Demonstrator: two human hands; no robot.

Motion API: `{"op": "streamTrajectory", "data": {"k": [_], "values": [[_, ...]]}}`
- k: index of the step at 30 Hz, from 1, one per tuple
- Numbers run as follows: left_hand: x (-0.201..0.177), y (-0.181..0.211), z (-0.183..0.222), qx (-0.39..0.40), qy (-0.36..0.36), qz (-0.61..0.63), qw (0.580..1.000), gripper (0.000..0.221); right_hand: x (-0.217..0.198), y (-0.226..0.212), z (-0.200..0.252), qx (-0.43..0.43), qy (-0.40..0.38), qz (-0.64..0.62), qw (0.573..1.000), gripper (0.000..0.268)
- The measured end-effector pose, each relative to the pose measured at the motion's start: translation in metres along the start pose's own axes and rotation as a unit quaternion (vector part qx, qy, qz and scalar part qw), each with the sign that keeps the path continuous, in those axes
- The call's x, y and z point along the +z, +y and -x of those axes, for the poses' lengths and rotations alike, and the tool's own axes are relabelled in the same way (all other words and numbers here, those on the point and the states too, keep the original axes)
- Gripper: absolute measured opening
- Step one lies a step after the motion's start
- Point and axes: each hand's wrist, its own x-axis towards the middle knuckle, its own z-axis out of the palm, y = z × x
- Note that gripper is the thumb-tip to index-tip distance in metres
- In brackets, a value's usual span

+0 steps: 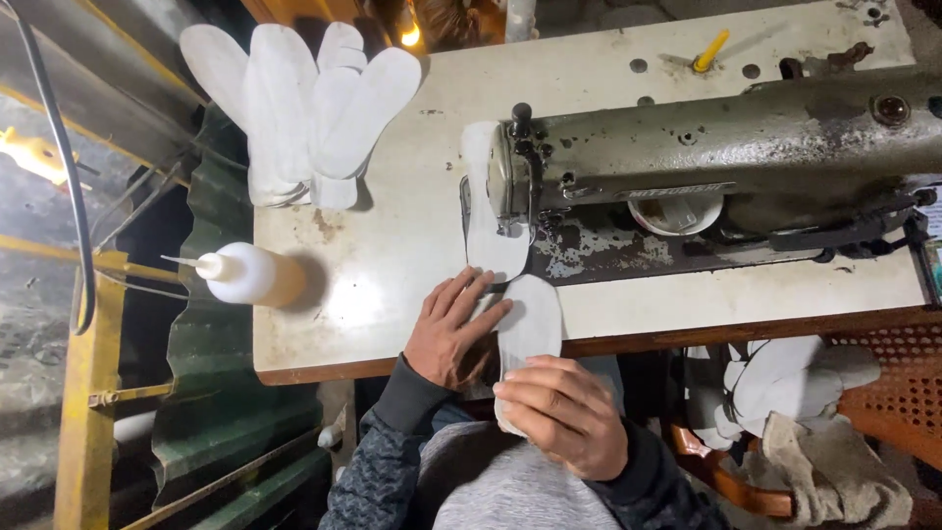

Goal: The person is preparing and sewing shoe insoles using an industrial sewing machine and a squeeze bottle of liquid.

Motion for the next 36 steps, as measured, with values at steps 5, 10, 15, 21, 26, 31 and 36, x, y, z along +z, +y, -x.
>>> {"op": "streamTrajectory", "data": {"k": [5, 10, 15, 21, 26, 31, 36], "values": [[0.003, -0.004, 0.005, -0.008, -0.005, 0.008, 1.000, 0.050, 0.009, 0.018, 0.024, 0.034, -0.009, -0.011, 0.999, 0.040], [0.002, -0.002, 0.003, -0.004, 0.007, 0.011, 1.000, 0.043, -0.006, 0.029, 0.013, 0.067, -0.051, 0.065, 0.994, 0.052], [0.007, -0.001, 0.003, -0.021, 0.016, -0.036, 0.999, 0.036, -0.002, 0.041, 0.017, 0.119, -0.030, 0.007, 0.992, 0.028], [0.015, -0.003, 0.007, -0.042, 0.006, -0.089, 0.995, 0.051, 0.007, 0.053, 0.016, 0.112, -0.040, -0.006, 0.993, 0.025], [0.012, 0.000, 0.000, -0.029, -0.020, -0.102, 0.994, 0.056, -0.001, 0.054, 0.017, 0.121, -0.045, -0.022, 0.991, 0.023], [0.009, 0.005, -0.007, -0.044, -0.036, -0.108, 0.992, 0.057, -0.003, 0.058, 0.024, 0.126, -0.049, -0.031, 0.990, 0.025], [0.018, 0.013, -0.009, -0.123, -0.028, -0.115, 0.985, 0.060, -0.004, 0.061, 0.006, 0.101, 0.000, 0.108, 0.989, 0.029]]}}
